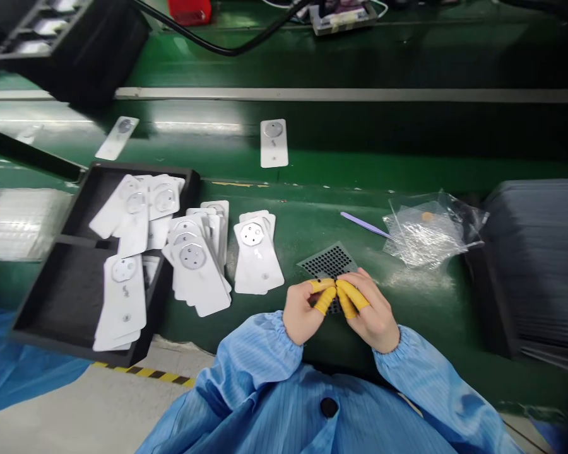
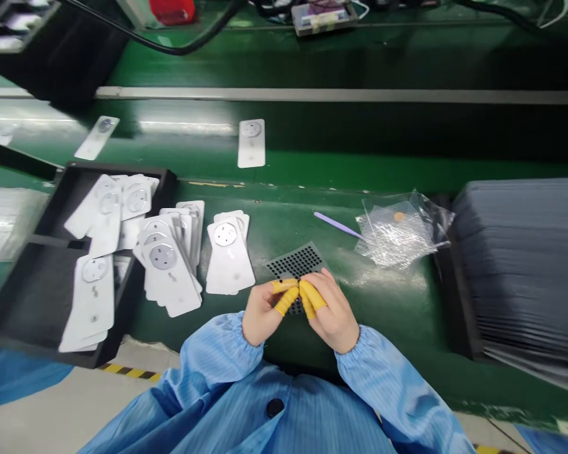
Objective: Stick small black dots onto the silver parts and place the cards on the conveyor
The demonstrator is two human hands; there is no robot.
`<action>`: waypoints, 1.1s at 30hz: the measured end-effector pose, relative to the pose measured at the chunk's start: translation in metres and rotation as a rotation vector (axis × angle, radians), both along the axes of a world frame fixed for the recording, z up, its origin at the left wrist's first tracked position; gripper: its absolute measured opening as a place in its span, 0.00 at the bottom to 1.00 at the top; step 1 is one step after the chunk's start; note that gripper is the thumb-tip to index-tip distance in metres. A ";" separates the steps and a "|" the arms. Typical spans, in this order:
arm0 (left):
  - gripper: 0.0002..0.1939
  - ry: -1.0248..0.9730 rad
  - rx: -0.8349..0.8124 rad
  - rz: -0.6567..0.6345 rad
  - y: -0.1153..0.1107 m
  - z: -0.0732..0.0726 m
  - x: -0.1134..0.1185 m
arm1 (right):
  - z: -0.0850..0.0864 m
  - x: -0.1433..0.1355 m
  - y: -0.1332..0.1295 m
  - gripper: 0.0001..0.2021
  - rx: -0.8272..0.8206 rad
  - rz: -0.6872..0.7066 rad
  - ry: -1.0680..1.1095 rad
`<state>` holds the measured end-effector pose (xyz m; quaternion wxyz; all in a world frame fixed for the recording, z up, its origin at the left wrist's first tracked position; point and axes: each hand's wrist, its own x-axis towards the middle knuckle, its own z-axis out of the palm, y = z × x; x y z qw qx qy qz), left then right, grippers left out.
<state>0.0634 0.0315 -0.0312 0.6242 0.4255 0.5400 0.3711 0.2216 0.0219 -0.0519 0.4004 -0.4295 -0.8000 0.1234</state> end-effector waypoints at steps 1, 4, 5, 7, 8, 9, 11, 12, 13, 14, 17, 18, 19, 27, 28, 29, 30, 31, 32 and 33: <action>0.12 0.028 0.001 -0.022 0.000 -0.002 0.002 | -0.005 -0.001 0.001 0.21 0.015 -0.007 0.023; 0.11 0.110 -0.024 -0.068 0.003 -0.012 0.006 | -0.018 -0.005 0.005 0.17 -0.067 -0.094 0.127; 0.10 0.142 -0.031 -0.071 0.004 -0.016 0.005 | -0.022 -0.005 0.007 0.15 -0.114 -0.133 0.156; 0.10 0.203 -0.042 -0.068 0.002 -0.020 -0.002 | -0.029 -0.004 0.008 0.11 -0.169 -0.185 0.184; 0.11 0.248 -0.040 -0.063 0.000 -0.019 -0.007 | -0.032 -0.002 0.008 0.10 -0.162 -0.192 0.179; 0.16 0.316 -0.014 -0.059 0.000 -0.016 -0.013 | -0.036 0.000 0.008 0.10 -0.140 -0.187 0.165; 0.30 0.493 0.103 -0.076 0.008 -0.003 -0.027 | -0.042 0.004 0.006 0.11 -0.096 -0.148 0.115; 0.36 0.587 0.177 -0.101 0.020 0.006 -0.034 | -0.044 0.006 0.005 0.12 -0.082 -0.122 0.091; 0.40 0.661 0.241 -0.139 0.038 0.015 -0.039 | -0.045 0.007 0.005 0.12 -0.069 -0.101 0.071; 0.40 0.710 0.260 -0.170 0.063 0.024 -0.041 | -0.046 0.007 0.005 0.12 -0.059 -0.087 0.057; 0.36 0.921 0.258 -0.069 0.161 0.040 -0.034 | -0.042 0.006 0.006 0.12 -0.019 -0.096 0.047; 0.33 1.053 0.187 0.031 0.194 0.041 -0.029 | -0.040 0.005 0.006 0.13 -0.004 -0.109 0.043; 0.30 1.106 0.143 0.102 0.223 0.040 -0.023 | -0.038 0.005 0.006 0.13 0.009 -0.122 0.039; 0.19 1.158 -0.058 0.221 0.307 0.017 -0.026 | -0.036 0.010 0.007 0.14 0.012 -0.170 0.177; 0.18 1.148 -0.077 0.198 0.310 0.016 -0.033 | -0.034 0.010 0.008 0.14 0.017 -0.177 0.206; 0.17 1.138 -0.094 0.177 0.313 0.016 -0.040 | -0.032 0.010 0.009 0.14 0.019 -0.182 0.228; 0.17 1.132 -0.107 0.163 0.315 0.016 -0.046 | -0.030 0.009 0.009 0.14 0.018 -0.186 0.242; 0.17 1.134 -0.115 0.162 0.316 0.016 -0.051 | -0.028 0.009 0.010 0.14 0.014 -0.189 0.248; 0.17 1.140 -0.118 0.171 0.317 0.017 -0.055 | -0.027 0.008 0.010 0.14 0.012 -0.193 0.250; 0.18 1.146 -0.117 0.185 0.317 0.017 -0.057 | -0.026 0.008 0.010 0.14 0.014 -0.194 0.247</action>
